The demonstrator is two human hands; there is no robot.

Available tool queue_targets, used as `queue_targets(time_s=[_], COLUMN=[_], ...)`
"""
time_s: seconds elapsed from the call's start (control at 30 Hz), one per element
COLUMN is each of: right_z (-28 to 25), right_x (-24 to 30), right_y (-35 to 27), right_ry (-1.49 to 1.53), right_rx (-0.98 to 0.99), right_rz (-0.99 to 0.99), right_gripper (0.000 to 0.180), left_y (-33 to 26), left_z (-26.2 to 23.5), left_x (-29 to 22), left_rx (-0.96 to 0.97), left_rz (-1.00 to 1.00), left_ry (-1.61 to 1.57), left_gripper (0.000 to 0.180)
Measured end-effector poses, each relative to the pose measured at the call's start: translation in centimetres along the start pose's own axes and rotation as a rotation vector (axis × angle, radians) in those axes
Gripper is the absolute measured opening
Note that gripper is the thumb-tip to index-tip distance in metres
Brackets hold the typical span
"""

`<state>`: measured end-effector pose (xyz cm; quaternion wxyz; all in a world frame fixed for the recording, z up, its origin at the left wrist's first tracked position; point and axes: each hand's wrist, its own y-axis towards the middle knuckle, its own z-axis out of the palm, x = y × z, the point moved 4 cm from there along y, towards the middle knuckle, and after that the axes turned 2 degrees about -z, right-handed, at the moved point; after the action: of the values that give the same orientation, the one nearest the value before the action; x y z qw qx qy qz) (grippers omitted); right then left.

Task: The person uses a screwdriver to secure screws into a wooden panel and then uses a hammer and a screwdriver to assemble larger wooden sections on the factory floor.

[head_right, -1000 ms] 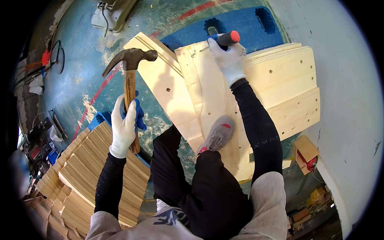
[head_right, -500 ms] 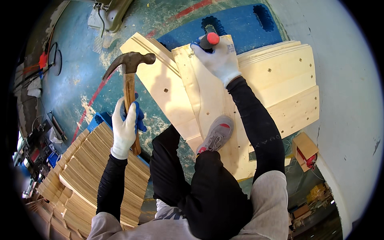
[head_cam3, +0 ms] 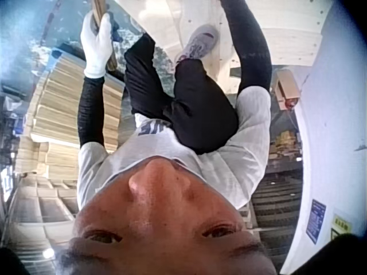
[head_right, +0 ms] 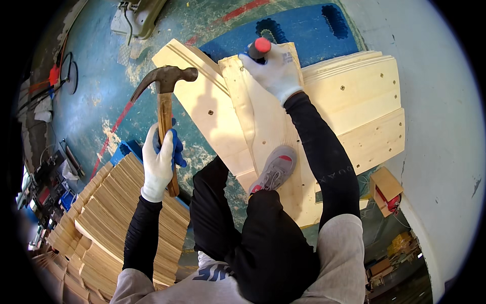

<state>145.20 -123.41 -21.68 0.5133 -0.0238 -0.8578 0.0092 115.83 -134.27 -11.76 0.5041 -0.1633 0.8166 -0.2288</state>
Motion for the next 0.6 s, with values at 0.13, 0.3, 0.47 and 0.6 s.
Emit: queue_targets(time_s=[0.13,0.3,0.47,0.6], right_z=[0.0,0.5,0.9,1.1], right_x=[-3.2,-3.1,-4.8,-4.4], right_y=[1.5,2.2,4.3,4.0], right_ry=[0.134,0.115,0.297,0.363], right_rx=[-0.012,-0.061,-0.008,-0.009], right_rz=[0.234,0.213,0.388,0.399], right_gripper=[0.031,0.033,0.033,0.032], left_y=[-0.1,-0.9,-1.7,-2.1], left_z=[0.2,-0.1,-0.5,-0.9], left_x=[-0.1,-0.8,-1.5,0.0], left_rx=[-0.007,-0.005,-0.002,-0.029], left_rz=[-0.015,-0.008,-0.041,-0.07], left_ry=[-0.025,-0.057,-0.093,-0.197], left_gripper=[0.031,0.03,0.03,0.03])
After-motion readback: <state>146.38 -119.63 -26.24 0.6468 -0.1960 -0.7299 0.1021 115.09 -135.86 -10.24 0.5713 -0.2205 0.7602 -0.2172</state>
